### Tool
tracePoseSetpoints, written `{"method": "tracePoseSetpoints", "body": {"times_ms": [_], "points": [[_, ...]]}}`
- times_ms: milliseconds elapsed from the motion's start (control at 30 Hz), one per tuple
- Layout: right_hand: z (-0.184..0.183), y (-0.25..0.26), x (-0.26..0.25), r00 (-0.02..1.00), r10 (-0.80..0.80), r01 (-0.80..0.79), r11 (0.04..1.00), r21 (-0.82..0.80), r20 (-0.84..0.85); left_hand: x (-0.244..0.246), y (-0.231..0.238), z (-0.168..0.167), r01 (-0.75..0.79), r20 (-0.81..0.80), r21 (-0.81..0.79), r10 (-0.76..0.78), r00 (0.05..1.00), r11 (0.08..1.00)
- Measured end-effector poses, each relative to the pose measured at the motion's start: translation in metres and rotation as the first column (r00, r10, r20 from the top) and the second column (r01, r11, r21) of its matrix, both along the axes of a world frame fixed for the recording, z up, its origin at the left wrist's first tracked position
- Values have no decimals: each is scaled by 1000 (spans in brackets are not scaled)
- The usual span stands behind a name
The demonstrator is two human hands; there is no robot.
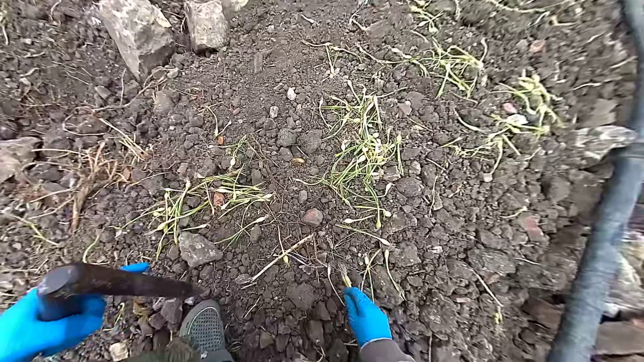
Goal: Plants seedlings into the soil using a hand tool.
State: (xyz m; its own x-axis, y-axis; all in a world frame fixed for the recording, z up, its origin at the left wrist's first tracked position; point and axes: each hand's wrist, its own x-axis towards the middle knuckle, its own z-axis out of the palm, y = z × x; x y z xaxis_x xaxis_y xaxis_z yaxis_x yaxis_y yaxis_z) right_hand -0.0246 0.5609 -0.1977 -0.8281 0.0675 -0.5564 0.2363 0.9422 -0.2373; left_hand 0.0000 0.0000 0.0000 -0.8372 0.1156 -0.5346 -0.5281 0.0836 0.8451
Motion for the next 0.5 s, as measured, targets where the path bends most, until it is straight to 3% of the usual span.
{"method": "tracePoseSetpoints", "body": {"times_ms": [100,200,233,333,400,500], "points": [[16,-1,28,990,23,-27,999,27,140,-25,48,20,165,-240,121,-132,962,979],[39,-13,45,973,59,-61,998,1,223,-57,116,18,433,-445,11,-383,810,902],[48,-18,49,971,63,-62,998,-13,232,-61,133,-4,510,-428,-52,-481,765,858],[67,-36,55,983,102,-92,993,-68,154,-53,205,-95,655,-47,-49,-657,752,754],[71,-51,51,985,132,-122,988,-91,113,-34,234,-146,697,93,-47,-692,716,716],[63,-87,33,940,186,-170,982,-82,286,-7,227,-158,619,73,-15,-616,784,785]]}}
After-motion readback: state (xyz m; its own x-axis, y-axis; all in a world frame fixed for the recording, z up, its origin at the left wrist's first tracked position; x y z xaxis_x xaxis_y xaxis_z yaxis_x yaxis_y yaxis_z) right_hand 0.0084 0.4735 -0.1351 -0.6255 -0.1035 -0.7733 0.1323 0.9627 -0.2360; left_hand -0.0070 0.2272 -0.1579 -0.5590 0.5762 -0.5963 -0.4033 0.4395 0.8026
